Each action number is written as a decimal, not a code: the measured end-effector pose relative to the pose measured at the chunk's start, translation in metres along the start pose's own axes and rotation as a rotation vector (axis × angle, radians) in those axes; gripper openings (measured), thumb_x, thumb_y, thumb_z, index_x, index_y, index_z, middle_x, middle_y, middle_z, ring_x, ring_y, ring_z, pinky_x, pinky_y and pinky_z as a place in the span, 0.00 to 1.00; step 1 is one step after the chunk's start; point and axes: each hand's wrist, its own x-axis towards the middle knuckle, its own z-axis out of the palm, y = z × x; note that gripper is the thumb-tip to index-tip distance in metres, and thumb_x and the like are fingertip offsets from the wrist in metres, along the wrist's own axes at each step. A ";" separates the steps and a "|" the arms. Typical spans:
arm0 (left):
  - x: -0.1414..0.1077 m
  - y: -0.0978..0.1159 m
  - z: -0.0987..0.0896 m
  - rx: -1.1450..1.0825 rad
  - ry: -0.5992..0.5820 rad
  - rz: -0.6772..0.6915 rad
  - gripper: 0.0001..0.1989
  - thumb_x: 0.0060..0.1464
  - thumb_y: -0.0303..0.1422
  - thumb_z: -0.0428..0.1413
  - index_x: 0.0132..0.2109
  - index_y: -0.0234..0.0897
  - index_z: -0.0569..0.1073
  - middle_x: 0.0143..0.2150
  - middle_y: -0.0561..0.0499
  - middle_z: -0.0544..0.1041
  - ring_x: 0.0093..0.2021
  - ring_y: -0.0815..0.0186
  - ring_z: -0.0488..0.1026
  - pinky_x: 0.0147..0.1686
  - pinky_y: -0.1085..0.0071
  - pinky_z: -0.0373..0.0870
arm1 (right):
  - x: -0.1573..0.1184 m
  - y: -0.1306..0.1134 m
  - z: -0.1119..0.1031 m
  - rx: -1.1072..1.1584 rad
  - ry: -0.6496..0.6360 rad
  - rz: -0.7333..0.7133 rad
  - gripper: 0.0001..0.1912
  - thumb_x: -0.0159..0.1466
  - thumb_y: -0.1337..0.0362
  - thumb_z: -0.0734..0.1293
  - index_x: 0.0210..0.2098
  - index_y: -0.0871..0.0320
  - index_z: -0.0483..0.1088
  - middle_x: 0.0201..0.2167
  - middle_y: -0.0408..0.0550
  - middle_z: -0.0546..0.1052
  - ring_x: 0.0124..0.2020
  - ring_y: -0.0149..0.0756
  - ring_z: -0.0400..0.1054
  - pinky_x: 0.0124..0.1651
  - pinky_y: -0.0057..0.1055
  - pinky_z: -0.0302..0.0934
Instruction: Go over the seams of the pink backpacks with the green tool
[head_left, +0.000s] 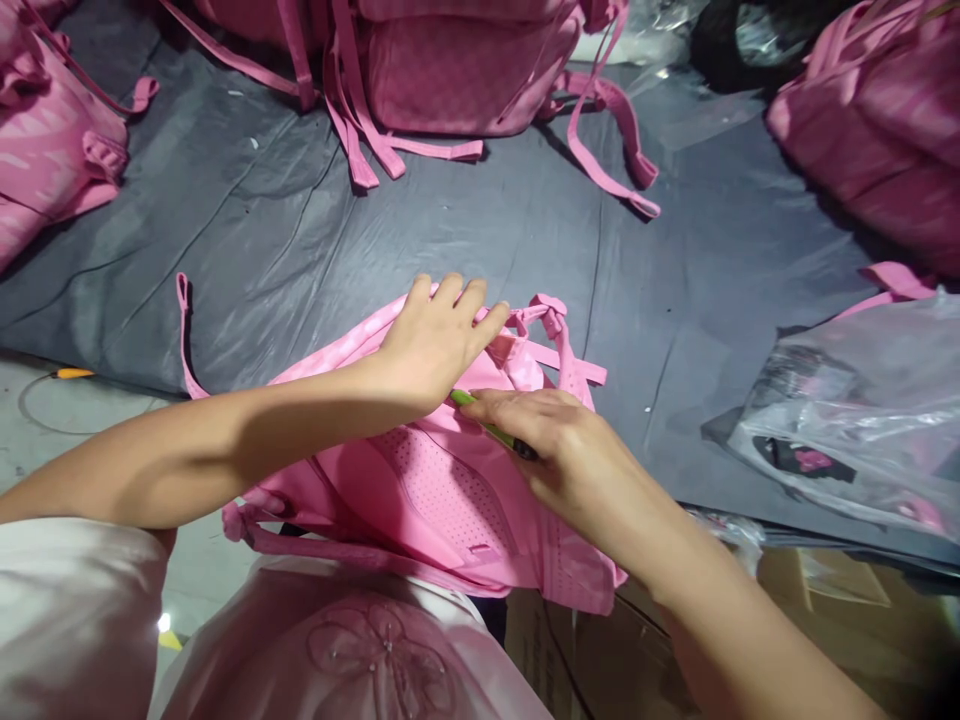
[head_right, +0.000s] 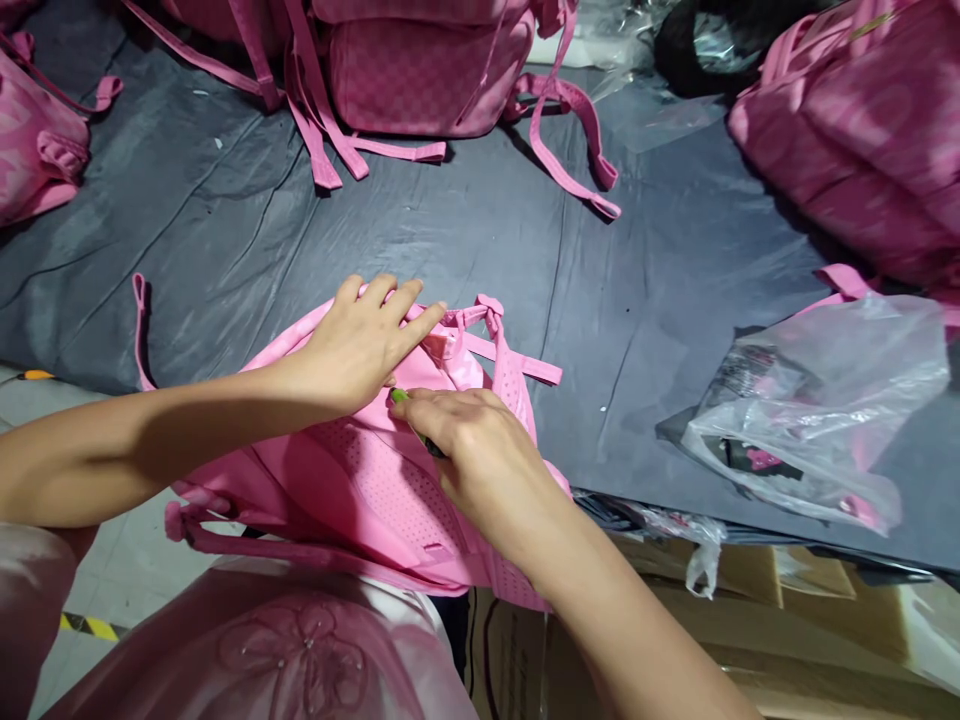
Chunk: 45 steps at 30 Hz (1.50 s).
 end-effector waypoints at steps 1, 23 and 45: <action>0.000 0.000 0.000 0.000 -0.002 -0.001 0.30 0.65 0.29 0.51 0.72 0.36 0.54 0.72 0.36 0.57 0.66 0.44 0.60 0.60 0.49 0.60 | 0.000 -0.001 0.000 -0.013 0.001 0.007 0.21 0.62 0.81 0.60 0.47 0.59 0.76 0.42 0.48 0.83 0.42 0.39 0.78 0.46 0.32 0.67; -0.023 -0.026 -0.028 0.060 -0.256 -0.062 0.62 0.50 0.30 0.66 0.75 0.50 0.29 0.77 0.36 0.33 0.66 0.40 0.59 0.53 0.54 0.73 | -0.012 -0.012 0.040 0.169 0.274 0.077 0.21 0.63 0.78 0.63 0.52 0.59 0.76 0.48 0.49 0.82 0.46 0.42 0.78 0.49 0.39 0.70; -0.082 -0.066 -0.009 -0.069 -0.429 -0.351 0.57 0.52 0.26 0.58 0.74 0.51 0.26 0.71 0.34 0.51 0.43 0.61 0.78 0.38 0.69 0.73 | 0.022 -0.034 0.105 0.326 0.387 -0.057 0.17 0.67 0.69 0.64 0.54 0.58 0.75 0.49 0.50 0.81 0.46 0.44 0.78 0.50 0.42 0.73</action>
